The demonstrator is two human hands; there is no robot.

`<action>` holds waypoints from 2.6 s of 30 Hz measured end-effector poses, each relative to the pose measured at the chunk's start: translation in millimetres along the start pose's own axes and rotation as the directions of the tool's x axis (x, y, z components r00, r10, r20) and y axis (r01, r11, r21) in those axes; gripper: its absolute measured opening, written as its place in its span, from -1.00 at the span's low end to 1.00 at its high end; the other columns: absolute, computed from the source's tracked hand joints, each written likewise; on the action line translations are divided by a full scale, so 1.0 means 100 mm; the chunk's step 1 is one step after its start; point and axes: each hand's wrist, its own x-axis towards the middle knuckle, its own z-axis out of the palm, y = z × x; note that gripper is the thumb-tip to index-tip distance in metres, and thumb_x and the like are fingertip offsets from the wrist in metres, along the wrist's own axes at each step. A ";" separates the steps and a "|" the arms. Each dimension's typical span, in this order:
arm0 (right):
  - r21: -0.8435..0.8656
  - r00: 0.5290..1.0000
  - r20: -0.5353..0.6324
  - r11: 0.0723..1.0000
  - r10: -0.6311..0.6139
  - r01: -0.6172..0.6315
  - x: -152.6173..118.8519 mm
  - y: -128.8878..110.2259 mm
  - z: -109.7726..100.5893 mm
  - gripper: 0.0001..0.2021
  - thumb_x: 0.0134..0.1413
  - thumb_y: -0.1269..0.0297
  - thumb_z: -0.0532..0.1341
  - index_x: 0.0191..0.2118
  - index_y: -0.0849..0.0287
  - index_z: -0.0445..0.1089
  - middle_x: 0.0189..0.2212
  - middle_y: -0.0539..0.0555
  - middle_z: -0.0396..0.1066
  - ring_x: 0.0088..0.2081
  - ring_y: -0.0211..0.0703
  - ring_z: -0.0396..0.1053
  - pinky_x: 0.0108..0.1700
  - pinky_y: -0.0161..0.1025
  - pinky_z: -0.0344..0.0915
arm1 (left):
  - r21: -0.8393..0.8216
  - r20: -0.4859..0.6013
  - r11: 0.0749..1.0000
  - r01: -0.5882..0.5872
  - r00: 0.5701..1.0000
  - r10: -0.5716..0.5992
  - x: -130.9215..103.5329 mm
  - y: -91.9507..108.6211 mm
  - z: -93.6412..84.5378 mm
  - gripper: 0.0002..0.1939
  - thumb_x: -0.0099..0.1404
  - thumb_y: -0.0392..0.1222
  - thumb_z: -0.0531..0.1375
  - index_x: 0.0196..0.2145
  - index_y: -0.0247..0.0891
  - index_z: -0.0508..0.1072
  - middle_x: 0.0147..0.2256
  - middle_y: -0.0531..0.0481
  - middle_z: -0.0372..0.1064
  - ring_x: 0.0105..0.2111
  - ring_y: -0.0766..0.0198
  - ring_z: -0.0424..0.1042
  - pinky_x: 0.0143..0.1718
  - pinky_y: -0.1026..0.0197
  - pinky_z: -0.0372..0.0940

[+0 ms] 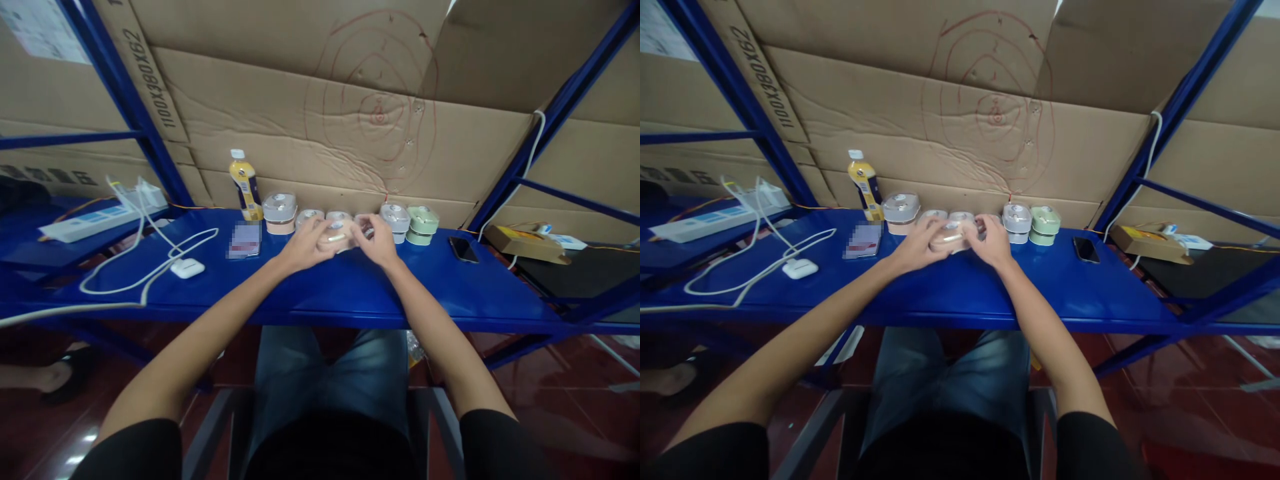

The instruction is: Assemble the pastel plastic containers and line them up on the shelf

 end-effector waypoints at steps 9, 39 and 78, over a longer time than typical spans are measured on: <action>0.007 0.890 0.431 0.986 -0.151 0.164 -0.29 0.08 -0.05 0.03 0.00 -0.31 0.48 0.48 0.11 0.26 0.36 0.33 0.41 0.37 0.37 0.38 0.38 0.27 0.32 | -0.253 0.143 0.967 -0.035 0.987 0.073 -0.16 0.01 0.39 0.00 0.18 0.05 0.48 0.47 -0.18 0.22 0.40 -0.33 0.27 0.41 -0.30 0.29 0.46 -0.31 0.18; 0.040 0.939 0.260 0.969 0.225 -0.244 -0.27 0.83 -0.45 -0.20 -0.08 -0.21 0.54 0.21 0.17 0.55 0.17 0.32 0.59 0.17 0.35 0.55 0.28 0.27 0.43 | -0.178 0.108 0.969 0.169 0.983 -0.152 -0.24 -0.45 0.15 -0.43 0.40 0.30 0.23 0.01 -0.26 0.67 0.13 -0.26 0.43 0.17 -0.15 0.49 0.33 -0.26 0.32; 0.081 0.928 0.322 0.982 -0.187 0.170 -0.35 0.41 -0.25 -0.11 -0.05 -0.22 0.54 0.36 0.06 0.46 0.16 0.25 0.56 0.15 0.29 0.51 0.26 0.21 0.42 | -0.339 0.128 0.933 0.121 0.988 -0.081 -0.22 -0.11 0.42 0.13 0.13 0.09 0.47 0.49 -0.26 0.06 0.26 -0.37 0.44 0.22 -0.22 0.52 0.30 -0.29 0.39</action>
